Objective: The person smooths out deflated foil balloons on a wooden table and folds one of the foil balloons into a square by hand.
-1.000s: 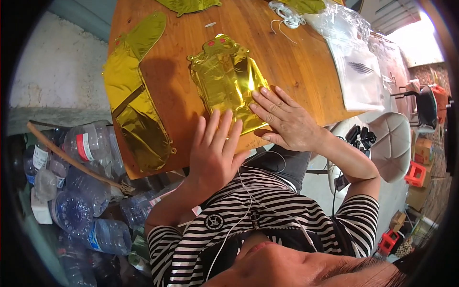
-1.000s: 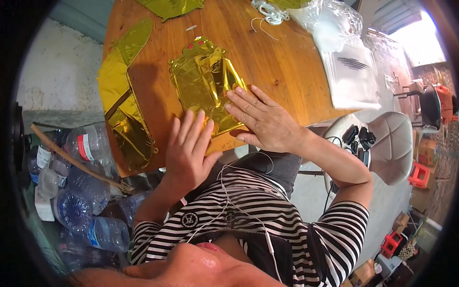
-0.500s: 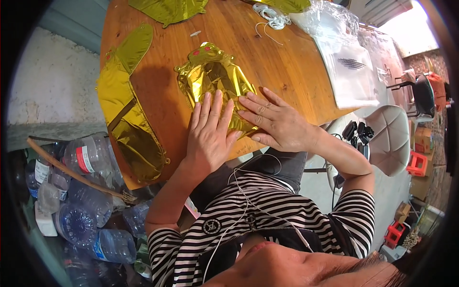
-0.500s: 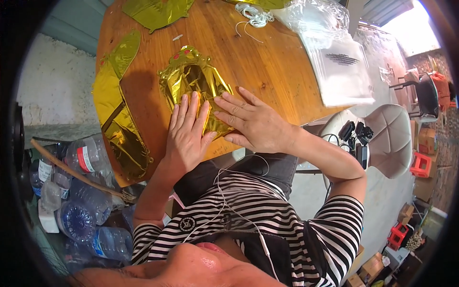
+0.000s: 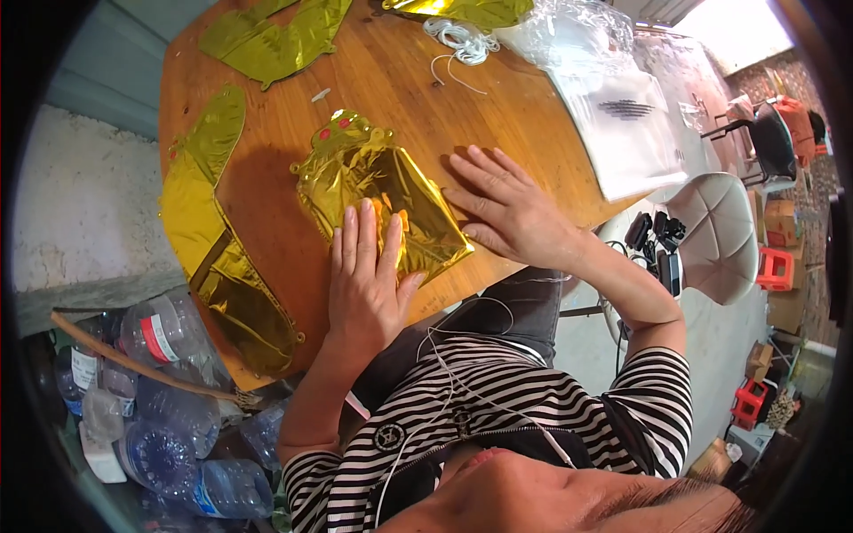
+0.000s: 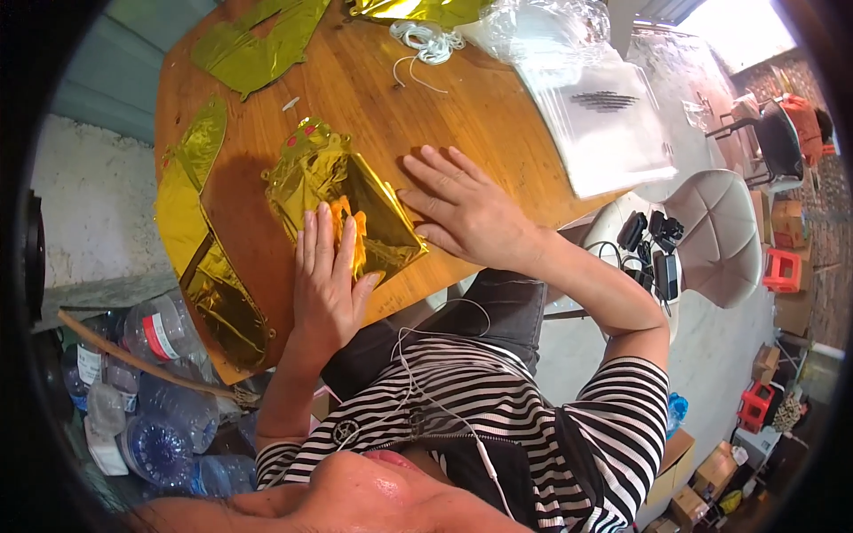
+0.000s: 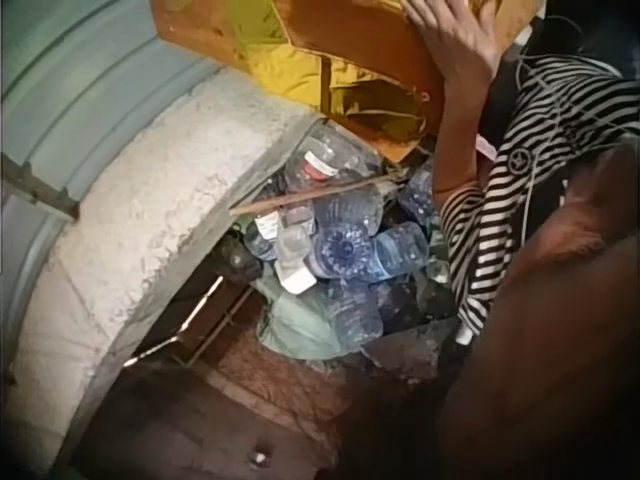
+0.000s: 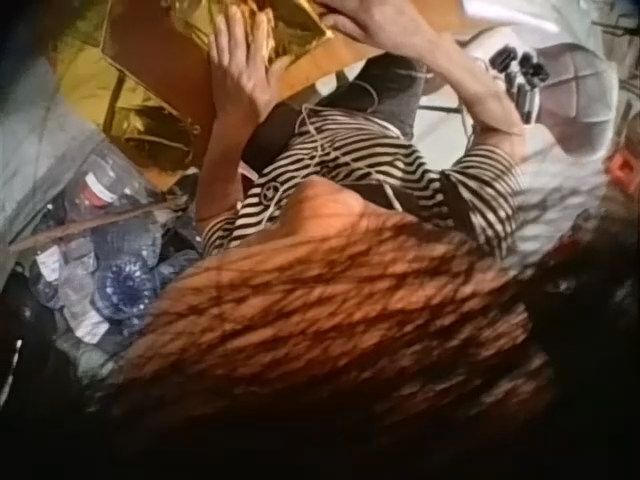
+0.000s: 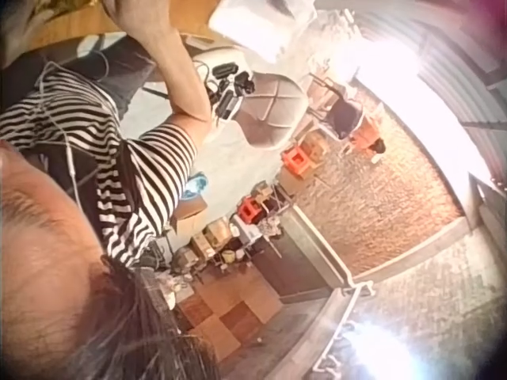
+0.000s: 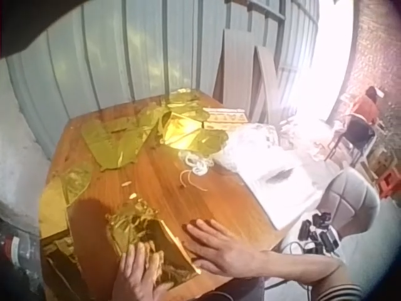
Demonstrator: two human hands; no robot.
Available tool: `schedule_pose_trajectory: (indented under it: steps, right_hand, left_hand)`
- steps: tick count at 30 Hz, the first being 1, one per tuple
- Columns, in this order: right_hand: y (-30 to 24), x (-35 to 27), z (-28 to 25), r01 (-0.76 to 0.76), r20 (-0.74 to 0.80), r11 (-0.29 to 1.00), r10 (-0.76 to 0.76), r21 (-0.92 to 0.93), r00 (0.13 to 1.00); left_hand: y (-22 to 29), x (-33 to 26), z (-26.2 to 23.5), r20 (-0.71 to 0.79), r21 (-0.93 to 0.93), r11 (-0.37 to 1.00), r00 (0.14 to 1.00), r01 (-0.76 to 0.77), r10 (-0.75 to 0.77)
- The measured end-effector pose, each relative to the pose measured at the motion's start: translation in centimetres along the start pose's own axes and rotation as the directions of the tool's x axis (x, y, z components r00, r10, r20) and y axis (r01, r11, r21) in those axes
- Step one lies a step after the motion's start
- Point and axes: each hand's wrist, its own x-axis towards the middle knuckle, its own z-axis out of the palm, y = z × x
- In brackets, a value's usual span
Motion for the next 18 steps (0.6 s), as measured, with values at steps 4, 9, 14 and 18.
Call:
schedule_pose_trajectory:
  steps: [4, 9, 14, 18]
  right_hand:
    - [0.3, 0.3, 0.4, 0.032, 0.048, 0.999, -0.030, -0.034, 0.998]
    - [0.5, 0.7, 0.3, 0.072, 0.078, 0.997, -0.069, -0.036, 0.995]
    - [1.1, 1.2, 0.1, 0.106, 0.092, 0.994, -0.105, -0.013, 0.990]
    - [1.4, 1.7, 0.2, 0.183, 0.077, 0.983, -0.184, 0.024, 0.980]
  left_hand:
    - [0.2, -0.1, 0.0, 0.014, 0.028, 1.000, 1.000, 0.013, -0.014]
    - [0.3, -0.2, 0.0, 0.012, 0.103, 0.994, 0.999, 0.033, -0.034]
    - [0.1, -0.1, 0.3, 0.016, 0.096, 0.995, 1.000, 0.022, -0.023]
    - [-0.1, -0.1, 0.3, 0.013, 0.096, 0.995, 1.000, 0.022, -0.024]
